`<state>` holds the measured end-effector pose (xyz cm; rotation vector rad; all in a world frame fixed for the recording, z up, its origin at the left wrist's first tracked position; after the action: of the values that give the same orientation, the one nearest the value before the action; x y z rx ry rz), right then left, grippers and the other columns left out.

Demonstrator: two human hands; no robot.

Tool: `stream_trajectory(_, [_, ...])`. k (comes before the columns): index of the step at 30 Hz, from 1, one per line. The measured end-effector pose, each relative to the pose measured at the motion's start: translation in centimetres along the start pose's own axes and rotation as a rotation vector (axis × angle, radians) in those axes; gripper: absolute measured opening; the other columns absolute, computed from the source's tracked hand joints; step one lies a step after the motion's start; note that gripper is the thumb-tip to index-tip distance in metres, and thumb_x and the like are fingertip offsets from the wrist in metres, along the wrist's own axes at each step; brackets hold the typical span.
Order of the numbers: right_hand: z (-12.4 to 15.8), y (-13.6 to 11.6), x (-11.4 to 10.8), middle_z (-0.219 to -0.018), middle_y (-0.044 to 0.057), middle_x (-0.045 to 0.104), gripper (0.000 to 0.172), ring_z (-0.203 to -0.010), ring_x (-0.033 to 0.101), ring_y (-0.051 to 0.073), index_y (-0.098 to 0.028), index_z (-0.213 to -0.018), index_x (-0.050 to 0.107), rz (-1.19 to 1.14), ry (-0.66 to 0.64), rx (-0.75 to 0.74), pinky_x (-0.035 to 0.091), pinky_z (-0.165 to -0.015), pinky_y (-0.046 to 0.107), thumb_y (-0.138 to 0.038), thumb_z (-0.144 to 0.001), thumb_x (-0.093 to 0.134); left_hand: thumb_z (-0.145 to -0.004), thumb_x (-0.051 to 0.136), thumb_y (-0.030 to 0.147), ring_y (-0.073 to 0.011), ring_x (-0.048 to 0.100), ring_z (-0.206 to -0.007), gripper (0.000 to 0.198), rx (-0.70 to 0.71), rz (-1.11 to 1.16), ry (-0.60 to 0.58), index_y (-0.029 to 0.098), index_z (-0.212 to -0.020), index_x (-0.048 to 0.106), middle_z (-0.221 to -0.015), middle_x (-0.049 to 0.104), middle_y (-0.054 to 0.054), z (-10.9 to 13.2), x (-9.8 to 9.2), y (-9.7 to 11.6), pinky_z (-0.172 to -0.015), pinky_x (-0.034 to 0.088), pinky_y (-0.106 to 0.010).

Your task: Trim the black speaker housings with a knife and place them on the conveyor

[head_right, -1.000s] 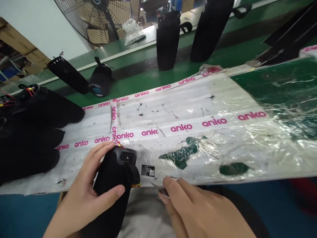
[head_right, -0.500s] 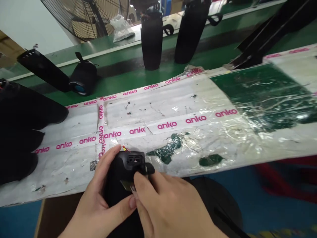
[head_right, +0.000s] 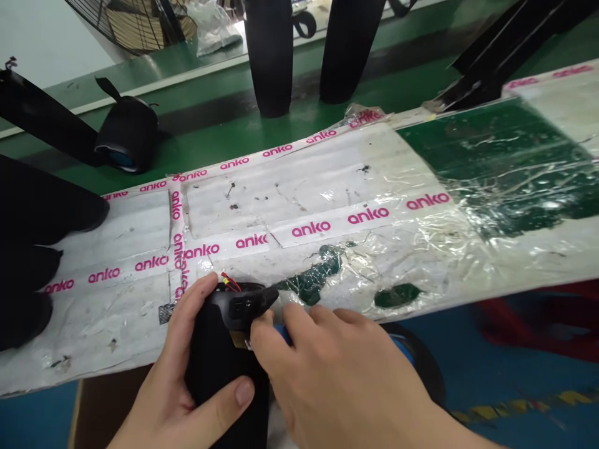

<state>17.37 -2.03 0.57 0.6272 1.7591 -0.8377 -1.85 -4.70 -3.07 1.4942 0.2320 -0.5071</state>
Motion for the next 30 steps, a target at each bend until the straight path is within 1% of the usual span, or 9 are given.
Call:
stream_trajectory(7, [0.1, 0.1, 0.7, -0.079, -0.006, 0.067, 0.047, -0.055, 0.06, 0.017, -0.028, -0.116, 0.055, -0.009, -0.039, -0.022, 0.036, -0.053, 0.036, -0.016, -0.071, 0.062, -0.089, 0.079, 0.033, -0.0499, 0.043, -0.159, 0.099, -0.014, -0.003, -0.011, 0.051, -0.171, 0.027, -0.173, 0.037, -0.008, 0.0, 0.0, 0.0, -0.128, 0.032, -0.08])
stream_trajectory(12, [0.3, -0.2, 0.6, -0.08, -0.006, 0.067, 0.056, -0.056, 0.061, 0.017, -0.028, -0.122, 0.054, 0.013, -0.078, -0.009, 0.038, -0.054, 0.035, -0.013, -0.068, 0.06, -0.088, 0.08, 0.027, -0.0486, 0.036, -0.165, 0.108, -0.019, -0.186, -0.07, 0.053, -0.172, 0.017, -0.182, 0.024, -0.006, 0.1, -0.6, 1.0, -0.124, 0.048, -0.071])
stream_trajectory(14, [0.3, -0.2, 0.6, -0.081, -0.005, 0.067, 0.056, -0.057, 0.062, 0.018, -0.029, -0.121, 0.054, 0.035, -0.086, -0.002, 0.039, -0.054, 0.035, -0.013, -0.068, 0.06, -0.083, 0.084, 0.027, -0.0526, 0.03, -0.166, 0.116, 0.041, -0.323, -0.098, 0.049, -0.173, 0.016, -0.182, 0.027, -0.009, 0.0, -0.9, 1.6, -0.125, 0.041, -0.078])
stream_trajectory(16, [0.1, -0.1, 0.4, -0.078, -0.005, 0.065, 0.053, -0.054, 0.061, 0.018, -0.031, -0.119, 0.054, 0.042, -0.074, 0.009, 0.038, -0.052, 0.035, -0.014, -0.069, 0.061, -0.08, 0.087, 0.026, -0.0538, 0.032, -0.165, 0.117, 0.054, -0.381, -0.111, 0.047, -0.173, 0.018, -0.179, 0.033, -0.01, -0.1, -1.2, 1.8, -0.127, 0.035, -0.081])
stream_trajectory(19, [-0.1, 0.1, 0.2, -0.072, -0.006, 0.062, 0.049, -0.048, 0.058, 0.018, -0.032, -0.115, 0.055, 0.019, -0.041, 0.016, 0.034, -0.047, 0.035, -0.016, -0.069, 0.06, -0.084, 0.083, 0.024, -0.049, 0.046, -0.159, 0.11, -0.018, -0.239, -0.108, 0.048, -0.172, 0.021, -0.176, 0.037, -0.01, -0.4, -1.3, 1.4, -0.123, 0.048, -0.073])
stream_trajectory(21, [-0.1, 0.2, 0.3, -0.07, -0.005, 0.06, 0.052, -0.045, 0.056, 0.018, -0.031, -0.114, 0.055, 0.02, -0.046, 0.009, 0.032, -0.046, 0.035, -0.015, -0.065, 0.059, -0.087, 0.081, 0.024, -0.0475, 0.051, -0.156, 0.105, -0.069, -0.142, -0.101, 0.046, -0.172, 0.025, -0.172, 0.044, -0.011, -0.3, -1.1, 1.0, -0.122, 0.051, -0.07])
stream_trajectory(23, [0.1, 0.2, 0.5, -0.071, -0.005, 0.061, 0.059, -0.045, 0.057, 0.019, -0.03, -0.117, 0.056, 0.03, -0.067, -0.008, 0.033, -0.046, 0.035, -0.012, -0.061, 0.057, -0.086, 0.08, 0.023, -0.0477, 0.054, -0.154, 0.103, -0.094, -0.091, -0.097, 0.045, -0.172, 0.028, -0.168, 0.049, -0.011, -0.1, -1.0, 0.6, -0.123, 0.048, -0.072])
stream_trajectory(26, [0.2, 0.3, 1.0, -0.071, -0.004, 0.063, 0.066, -0.044, 0.059, 0.02, -0.028, -0.12, 0.057, 0.025, -0.091, -0.019, 0.033, -0.046, 0.035, -0.011, -0.056, 0.057, -0.086, 0.08, 0.023, -0.0478, 0.055, -0.153, 0.103, -0.1, -0.045, -0.097, 0.047, -0.172, 0.028, -0.173, 0.044, -0.01, 0.2, -1.0, 0.0, -0.126, 0.042, -0.074])
stream_trajectory(30, [0.2, 0.7, 1.6, -0.072, -0.004, 0.065, 0.069, -0.045, 0.062, 0.022, -0.029, -0.118, 0.056, -0.011, -0.084, -0.015, 0.033, -0.046, 0.036, -0.009, -0.052, 0.059, -0.086, 0.083, 0.025, -0.0496, 0.045, -0.16, 0.104, -0.057, -0.02, -0.095, 0.046, -0.172, 0.029, -0.179, 0.037, -0.009, 0.5, -1.1, -0.4, -0.13, 0.034, -0.075])
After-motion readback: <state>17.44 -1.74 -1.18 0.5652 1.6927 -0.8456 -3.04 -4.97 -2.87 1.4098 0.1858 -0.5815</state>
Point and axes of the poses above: each hand's wrist, its own z-axis away from the middle knuckle, its own x-axis out of the palm, y = z × x, the point moved 5 cm from there along -z, towards the middle knuckle
